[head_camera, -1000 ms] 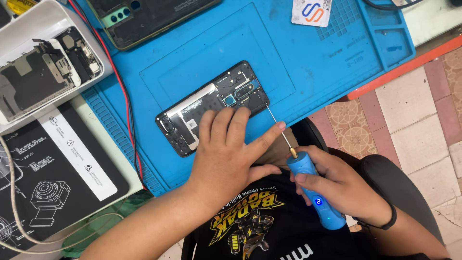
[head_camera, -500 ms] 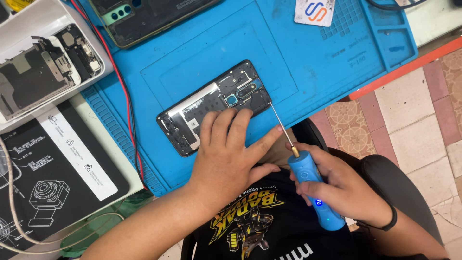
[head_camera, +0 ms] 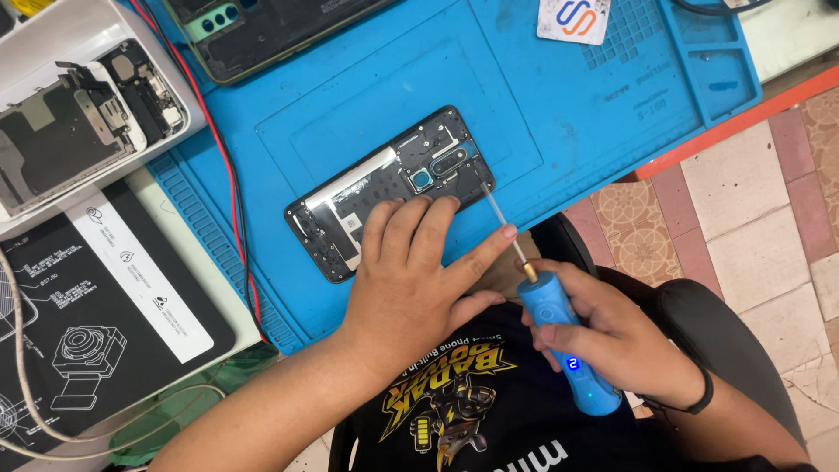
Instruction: The person repairs a disassembled smartphone on a blue work mat. They use a blue electric screwdriver to unscrew and re-tighten screws on the phone's midframe, handle small components by hand, and use tweezers to work on parts inside the phone body.
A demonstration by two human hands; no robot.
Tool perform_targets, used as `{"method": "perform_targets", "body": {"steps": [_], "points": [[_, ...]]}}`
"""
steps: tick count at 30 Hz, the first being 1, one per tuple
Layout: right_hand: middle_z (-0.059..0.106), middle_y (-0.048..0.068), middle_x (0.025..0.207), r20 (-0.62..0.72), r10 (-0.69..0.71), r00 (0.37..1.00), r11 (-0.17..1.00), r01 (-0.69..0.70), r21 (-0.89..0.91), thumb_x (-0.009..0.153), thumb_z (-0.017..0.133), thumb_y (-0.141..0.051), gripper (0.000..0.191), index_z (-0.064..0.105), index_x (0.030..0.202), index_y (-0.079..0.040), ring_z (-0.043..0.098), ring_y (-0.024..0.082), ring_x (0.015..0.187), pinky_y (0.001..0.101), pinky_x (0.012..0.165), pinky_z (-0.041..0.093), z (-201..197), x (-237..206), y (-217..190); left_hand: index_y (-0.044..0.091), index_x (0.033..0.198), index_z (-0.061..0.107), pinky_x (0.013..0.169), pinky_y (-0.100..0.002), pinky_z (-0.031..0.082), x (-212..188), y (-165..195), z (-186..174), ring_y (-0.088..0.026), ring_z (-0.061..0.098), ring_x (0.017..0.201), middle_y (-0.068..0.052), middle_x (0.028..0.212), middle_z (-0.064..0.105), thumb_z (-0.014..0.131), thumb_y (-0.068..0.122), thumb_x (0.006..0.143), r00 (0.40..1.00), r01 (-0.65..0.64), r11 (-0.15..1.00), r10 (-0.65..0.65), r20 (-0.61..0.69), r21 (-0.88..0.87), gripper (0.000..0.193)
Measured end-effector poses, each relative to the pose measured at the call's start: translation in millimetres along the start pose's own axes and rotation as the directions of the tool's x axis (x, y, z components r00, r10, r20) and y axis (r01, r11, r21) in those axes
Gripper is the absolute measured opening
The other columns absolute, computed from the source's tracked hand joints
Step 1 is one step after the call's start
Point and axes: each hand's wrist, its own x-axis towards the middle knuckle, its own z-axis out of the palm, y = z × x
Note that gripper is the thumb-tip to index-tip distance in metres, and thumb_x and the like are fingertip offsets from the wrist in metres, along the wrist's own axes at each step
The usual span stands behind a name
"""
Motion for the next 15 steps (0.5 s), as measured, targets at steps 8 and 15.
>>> {"method": "perform_targets", "body": {"steps": [8,15], "points": [[0.068,0.012,0.096,-0.027,0.014,1.000,1.000,-0.014,-0.023,0.083,0.066,-0.007,0.073,0.038,0.150,-0.004,0.067,0.017,0.069,0.0313,0.060,0.057,-2.3,1.9,6.1,0.025,0.150,0.053,0.112,-0.059,0.034,-1.1,-0.9,4.4,-0.039,0.044,0.130,-0.018,0.140,0.044,0.083,0.049,0.083,1.000,0.007,1.000,-0.006,-0.017,0.026,0.077],[0.069,0.012,0.098,-0.066,0.027,0.997,1.000,-0.028,-0.011,0.083,0.065,-0.007,0.073,0.039,0.152,-0.005,0.068,0.017,0.073,0.0322,0.061,0.059,1.3,1.2,15.3,0.025,0.152,0.051,0.112,-0.058,0.034,-2.0,0.0,6.1,-0.038,0.044,0.130,-0.018,0.140,0.044,0.084,0.049,0.083,1.000,0.019,0.999,-0.018,-0.023,0.032,0.080]]}}
